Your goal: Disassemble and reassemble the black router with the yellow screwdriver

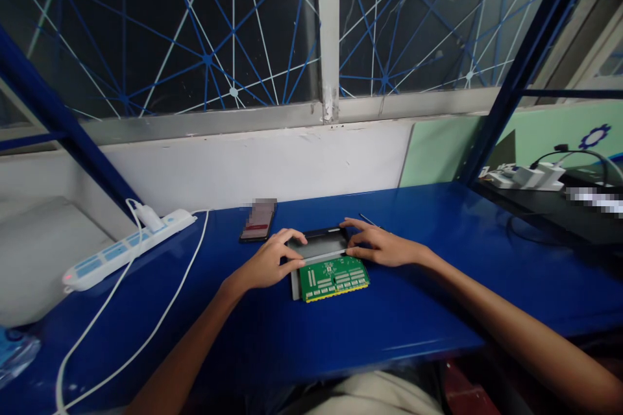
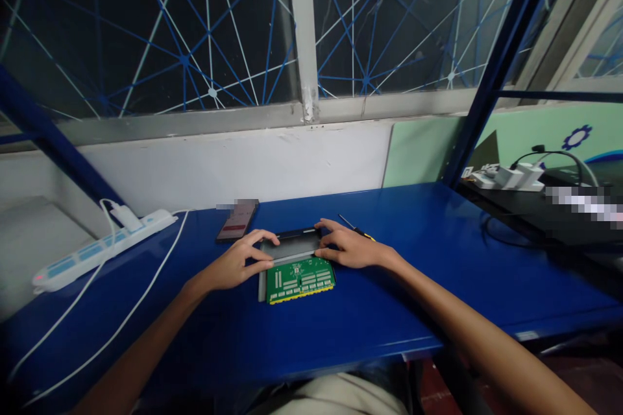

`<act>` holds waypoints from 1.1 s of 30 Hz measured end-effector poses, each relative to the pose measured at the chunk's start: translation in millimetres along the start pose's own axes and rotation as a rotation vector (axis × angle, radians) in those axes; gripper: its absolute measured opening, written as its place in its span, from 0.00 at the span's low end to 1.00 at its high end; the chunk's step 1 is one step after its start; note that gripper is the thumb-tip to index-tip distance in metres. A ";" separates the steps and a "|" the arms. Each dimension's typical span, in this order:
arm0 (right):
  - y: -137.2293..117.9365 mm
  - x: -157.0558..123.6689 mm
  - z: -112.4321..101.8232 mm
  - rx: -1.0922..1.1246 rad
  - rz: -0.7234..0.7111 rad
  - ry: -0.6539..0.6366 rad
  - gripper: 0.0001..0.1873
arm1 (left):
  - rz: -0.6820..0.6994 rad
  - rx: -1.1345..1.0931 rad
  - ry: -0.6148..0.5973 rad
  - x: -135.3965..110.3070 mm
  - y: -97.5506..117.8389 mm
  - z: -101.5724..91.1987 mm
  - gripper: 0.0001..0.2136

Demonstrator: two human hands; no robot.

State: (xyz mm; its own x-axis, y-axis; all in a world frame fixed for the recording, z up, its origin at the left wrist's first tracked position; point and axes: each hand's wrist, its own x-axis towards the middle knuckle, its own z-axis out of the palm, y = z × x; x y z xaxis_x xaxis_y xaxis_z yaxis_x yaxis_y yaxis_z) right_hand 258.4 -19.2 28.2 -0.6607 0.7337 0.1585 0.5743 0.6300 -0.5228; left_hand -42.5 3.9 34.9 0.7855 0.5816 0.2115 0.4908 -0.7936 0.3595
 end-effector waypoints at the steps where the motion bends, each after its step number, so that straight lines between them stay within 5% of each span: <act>1: 0.0 0.1 0.8 -0.015 -0.005 -0.001 0.21 | -0.002 0.010 0.001 -0.3 -1.1 0.9 0.11; 9: 3.5 1.0 6.2 -0.086 -0.111 0.023 0.18 | -0.005 0.065 0.040 -1.1 -4.1 1.5 0.10; 20: 9.3 4.2 14.4 -0.298 -0.138 0.265 0.13 | -0.055 0.113 0.066 0.8 -16.1 11.9 0.10; 29: 39.0 -6.9 -24.3 -0.379 0.074 0.416 0.15 | -0.051 0.276 0.145 1.4 -14.7 13.0 0.10; 33: 51.8 -11.9 -35.5 -0.454 0.229 0.313 0.20 | -0.057 0.341 0.186 2.4 -11.7 13.4 0.10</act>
State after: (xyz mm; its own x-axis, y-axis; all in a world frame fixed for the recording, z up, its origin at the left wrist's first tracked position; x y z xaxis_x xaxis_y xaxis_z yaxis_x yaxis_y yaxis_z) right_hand 313.2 13.8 29.0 -0.3618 0.8603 0.3593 0.8799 0.4424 -0.1733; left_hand -41.3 12.3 19.1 0.6867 0.6243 0.3724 0.6536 -0.7545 0.0596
